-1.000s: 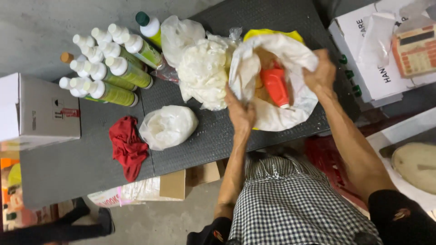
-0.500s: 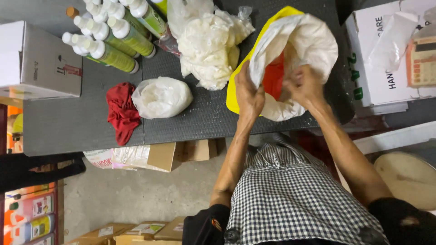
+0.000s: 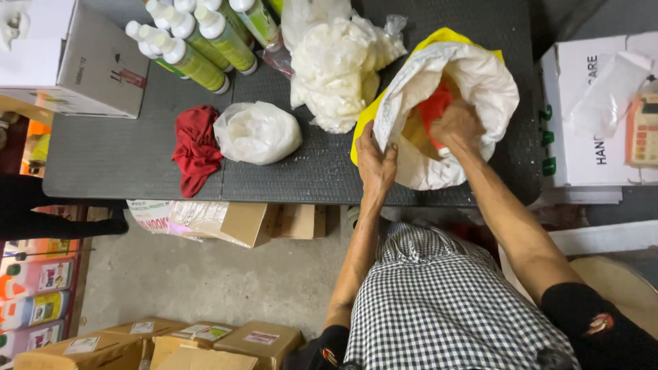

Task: Scooping white powder from large sacks into small plastic bags and weighing them on a scale.

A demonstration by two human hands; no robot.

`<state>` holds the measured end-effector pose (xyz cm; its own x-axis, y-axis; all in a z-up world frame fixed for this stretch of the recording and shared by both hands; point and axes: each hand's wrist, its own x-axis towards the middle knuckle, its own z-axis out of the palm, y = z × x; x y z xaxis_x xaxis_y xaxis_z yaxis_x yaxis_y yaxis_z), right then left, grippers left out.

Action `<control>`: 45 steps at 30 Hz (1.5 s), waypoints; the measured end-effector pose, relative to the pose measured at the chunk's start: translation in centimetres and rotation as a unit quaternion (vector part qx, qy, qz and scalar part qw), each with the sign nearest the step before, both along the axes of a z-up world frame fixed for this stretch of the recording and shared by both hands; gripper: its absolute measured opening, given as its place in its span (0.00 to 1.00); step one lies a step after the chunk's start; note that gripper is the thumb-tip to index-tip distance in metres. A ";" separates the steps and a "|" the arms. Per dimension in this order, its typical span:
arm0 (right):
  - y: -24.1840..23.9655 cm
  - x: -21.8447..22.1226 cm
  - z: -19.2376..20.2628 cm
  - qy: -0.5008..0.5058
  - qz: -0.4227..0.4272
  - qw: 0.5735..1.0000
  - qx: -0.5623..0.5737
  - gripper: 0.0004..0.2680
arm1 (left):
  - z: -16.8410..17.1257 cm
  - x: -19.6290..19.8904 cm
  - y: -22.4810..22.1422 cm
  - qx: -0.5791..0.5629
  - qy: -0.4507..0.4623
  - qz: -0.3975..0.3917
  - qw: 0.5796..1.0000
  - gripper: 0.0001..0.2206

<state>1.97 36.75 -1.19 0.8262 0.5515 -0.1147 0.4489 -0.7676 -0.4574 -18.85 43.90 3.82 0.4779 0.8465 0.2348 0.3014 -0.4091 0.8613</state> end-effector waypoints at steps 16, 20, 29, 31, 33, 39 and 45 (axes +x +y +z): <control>-6.6 -1.5 5.7 -0.210 0.233 0.949 0.040 0.09 | 1.2 2.6 1.7 -0.095 -0.112 -0.080 0.986 0.33; -6.9 -2.0 9.6 -0.200 0.217 0.953 0.063 0.11 | 0.6 2.1 1.6 -0.041 -0.068 -0.064 0.995 0.33; -8.5 1.8 4.4 -0.182 0.207 0.960 0.039 0.11 | -0.4 0.8 0.2 -0.038 -0.051 -0.059 0.996 0.32; -8.0 4.8 4.1 -0.035 0.167 0.983 0.061 0.15 | 0.7 2.0 1.2 -0.067 -0.089 -0.036 0.993 0.31; -8.9 5.5 1.4 0.048 0.143 0.984 0.091 0.16 | 0.6 1.2 0.6 -0.055 -0.082 -0.031 0.995 0.31; -10.4 5.9 -7.7 0.456 -0.109 0.859 0.207 0.14 | 0.0 1.6 0.2 -0.065 -0.093 -0.038 0.993 0.30; -11.6 -0.9 4.1 0.271 0.144 0.951 0.042 0.20 | -0.1 1.5 0.2 -0.080 -0.109 -0.032 0.990 0.31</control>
<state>1.12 25.17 2.94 0.4720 0.7722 -0.4254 0.3158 -0.5986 -0.7362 -17.31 44.15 3.68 0.4838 0.8513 0.2028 0.0797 -0.2737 0.9585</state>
